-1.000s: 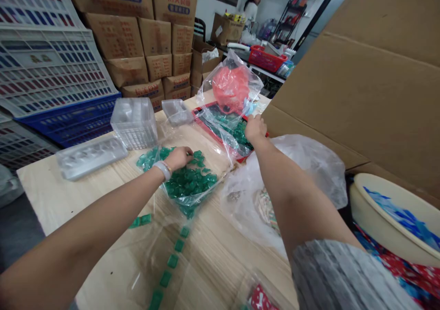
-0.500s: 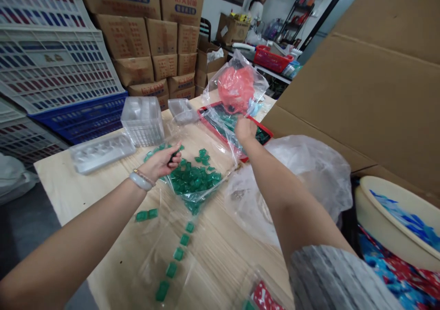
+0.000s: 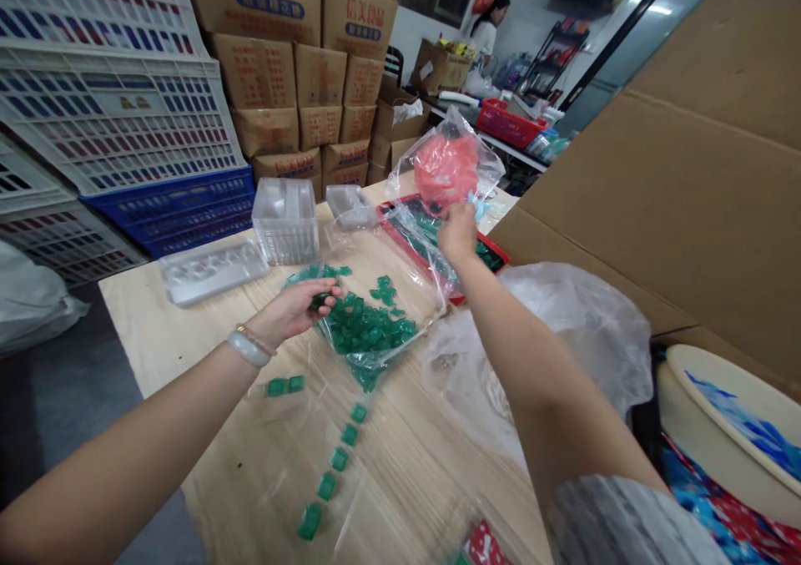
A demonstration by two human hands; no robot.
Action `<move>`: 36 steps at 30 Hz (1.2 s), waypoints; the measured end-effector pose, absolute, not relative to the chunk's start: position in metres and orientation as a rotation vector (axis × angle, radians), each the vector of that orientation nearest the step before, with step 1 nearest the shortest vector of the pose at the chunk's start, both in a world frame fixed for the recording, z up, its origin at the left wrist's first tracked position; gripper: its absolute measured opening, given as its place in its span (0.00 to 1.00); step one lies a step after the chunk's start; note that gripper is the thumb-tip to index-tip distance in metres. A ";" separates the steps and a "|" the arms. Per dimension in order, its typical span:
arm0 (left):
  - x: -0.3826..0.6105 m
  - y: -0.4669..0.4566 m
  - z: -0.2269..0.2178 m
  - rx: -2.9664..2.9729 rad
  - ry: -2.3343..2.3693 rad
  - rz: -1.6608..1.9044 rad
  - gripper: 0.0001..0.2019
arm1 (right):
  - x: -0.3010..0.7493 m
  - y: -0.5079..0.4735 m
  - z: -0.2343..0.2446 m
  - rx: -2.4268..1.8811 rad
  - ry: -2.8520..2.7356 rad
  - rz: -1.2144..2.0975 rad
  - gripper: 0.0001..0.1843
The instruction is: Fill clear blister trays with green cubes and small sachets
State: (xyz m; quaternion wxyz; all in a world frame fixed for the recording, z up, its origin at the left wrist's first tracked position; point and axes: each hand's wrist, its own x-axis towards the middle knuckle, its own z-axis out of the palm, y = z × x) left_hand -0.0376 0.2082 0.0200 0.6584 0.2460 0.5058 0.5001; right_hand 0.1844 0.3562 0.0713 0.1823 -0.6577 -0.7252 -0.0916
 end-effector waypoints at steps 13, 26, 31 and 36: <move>-0.018 0.257 0.012 1.588 1.645 0.595 0.05 | 0.213 0.303 0.054 -1.862 -2.156 -0.088 0.16; -0.037 0.153 0.022 1.063 1.292 1.229 0.11 | 0.096 0.187 0.022 -1.139 -1.658 1.363 0.11; -0.053 0.118 0.019 1.253 1.355 1.194 0.12 | 0.084 0.154 0.030 -1.111 -1.625 1.443 0.11; -0.059 0.088 0.014 1.264 1.492 1.130 0.11 | 0.066 0.127 0.024 -1.138 -1.695 1.406 0.13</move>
